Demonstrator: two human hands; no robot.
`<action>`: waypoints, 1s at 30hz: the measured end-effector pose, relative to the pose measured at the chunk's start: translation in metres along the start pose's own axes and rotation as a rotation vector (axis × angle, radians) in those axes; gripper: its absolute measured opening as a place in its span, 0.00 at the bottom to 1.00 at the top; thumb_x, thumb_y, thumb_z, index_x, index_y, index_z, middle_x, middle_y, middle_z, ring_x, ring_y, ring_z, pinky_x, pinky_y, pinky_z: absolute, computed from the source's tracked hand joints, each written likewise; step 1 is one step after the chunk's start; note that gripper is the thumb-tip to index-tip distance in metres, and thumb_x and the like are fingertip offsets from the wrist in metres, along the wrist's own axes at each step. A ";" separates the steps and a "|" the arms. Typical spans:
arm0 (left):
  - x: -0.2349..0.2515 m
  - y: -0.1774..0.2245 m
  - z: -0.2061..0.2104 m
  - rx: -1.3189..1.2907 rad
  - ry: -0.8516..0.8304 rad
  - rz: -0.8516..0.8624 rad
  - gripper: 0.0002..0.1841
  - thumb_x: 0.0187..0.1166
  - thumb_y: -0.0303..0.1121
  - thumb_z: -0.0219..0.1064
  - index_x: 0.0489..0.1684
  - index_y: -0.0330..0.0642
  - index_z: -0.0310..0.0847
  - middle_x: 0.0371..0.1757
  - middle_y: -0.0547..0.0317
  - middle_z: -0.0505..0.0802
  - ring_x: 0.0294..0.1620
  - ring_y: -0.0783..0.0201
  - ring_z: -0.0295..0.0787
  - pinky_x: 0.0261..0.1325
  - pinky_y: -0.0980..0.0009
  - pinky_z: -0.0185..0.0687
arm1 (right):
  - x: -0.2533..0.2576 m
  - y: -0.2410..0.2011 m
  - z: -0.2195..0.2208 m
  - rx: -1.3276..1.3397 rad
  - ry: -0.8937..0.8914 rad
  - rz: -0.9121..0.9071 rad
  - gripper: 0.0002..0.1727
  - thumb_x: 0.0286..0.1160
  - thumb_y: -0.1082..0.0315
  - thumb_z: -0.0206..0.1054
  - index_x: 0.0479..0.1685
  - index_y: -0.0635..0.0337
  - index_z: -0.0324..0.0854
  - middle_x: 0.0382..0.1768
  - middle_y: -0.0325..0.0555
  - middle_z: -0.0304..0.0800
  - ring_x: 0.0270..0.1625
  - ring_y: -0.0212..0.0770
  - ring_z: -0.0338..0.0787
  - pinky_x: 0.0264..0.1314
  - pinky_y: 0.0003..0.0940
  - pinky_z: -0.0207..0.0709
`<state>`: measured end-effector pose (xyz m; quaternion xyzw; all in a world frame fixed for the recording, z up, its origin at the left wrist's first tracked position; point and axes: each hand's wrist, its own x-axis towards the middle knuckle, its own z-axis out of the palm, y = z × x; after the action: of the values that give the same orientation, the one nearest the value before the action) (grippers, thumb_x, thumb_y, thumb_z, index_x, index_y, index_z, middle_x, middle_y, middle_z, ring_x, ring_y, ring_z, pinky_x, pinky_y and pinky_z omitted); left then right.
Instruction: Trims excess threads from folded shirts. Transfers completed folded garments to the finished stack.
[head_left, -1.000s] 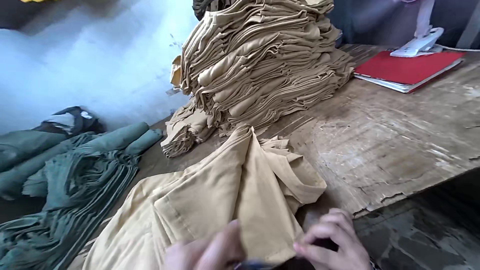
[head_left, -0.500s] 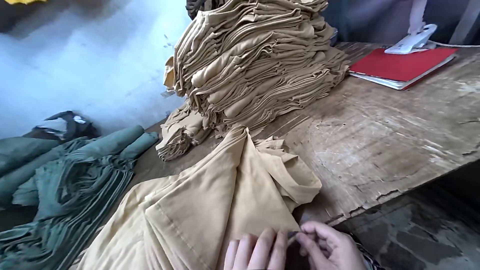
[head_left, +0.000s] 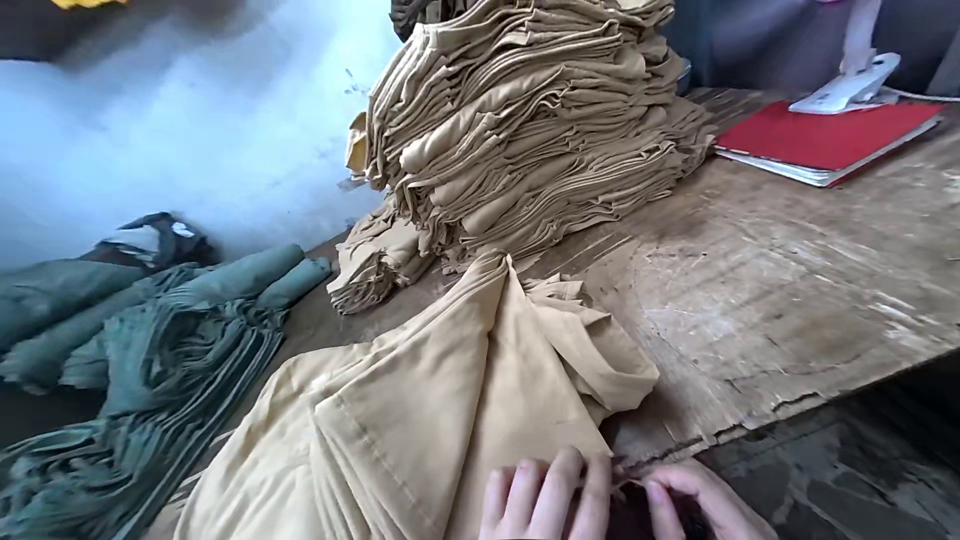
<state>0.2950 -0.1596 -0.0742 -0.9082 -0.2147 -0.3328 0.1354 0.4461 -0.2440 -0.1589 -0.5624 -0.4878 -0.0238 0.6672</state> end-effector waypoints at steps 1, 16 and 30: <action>-0.003 0.000 -0.001 -0.012 -0.025 -0.023 0.11 0.80 0.40 0.71 0.55 0.53 0.93 0.44 0.58 0.93 0.42 0.59 0.85 0.48 0.61 0.74 | -0.001 0.005 -0.002 -0.024 -0.011 -0.019 0.07 0.77 0.66 0.70 0.44 0.62 0.85 0.38 0.45 0.91 0.38 0.27 0.90 0.42 0.20 0.86; 0.019 -0.034 -0.008 -0.574 -0.004 -0.393 0.15 0.72 0.21 0.63 0.55 0.42 0.86 0.36 0.68 0.93 0.31 0.76 0.88 0.34 0.76 0.87 | 0.047 -0.015 0.044 0.515 -0.116 0.020 0.23 0.69 0.60 0.82 0.62 0.51 0.83 0.53 0.35 0.86 0.50 0.26 0.87 0.50 0.22 0.86; -0.005 -0.010 -0.016 -0.026 0.200 0.134 0.10 0.80 0.37 0.71 0.54 0.56 0.92 0.41 0.63 0.91 0.43 0.62 0.78 0.59 0.61 0.62 | 0.000 -0.002 -0.005 0.268 0.010 -0.207 0.04 0.79 0.69 0.70 0.42 0.56 0.90 0.41 0.38 0.90 0.50 0.30 0.89 0.61 0.29 0.82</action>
<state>0.2778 -0.1582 -0.0649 -0.8844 -0.1346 -0.4148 0.1661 0.4479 -0.2484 -0.1573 -0.4150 -0.5386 -0.0298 0.7326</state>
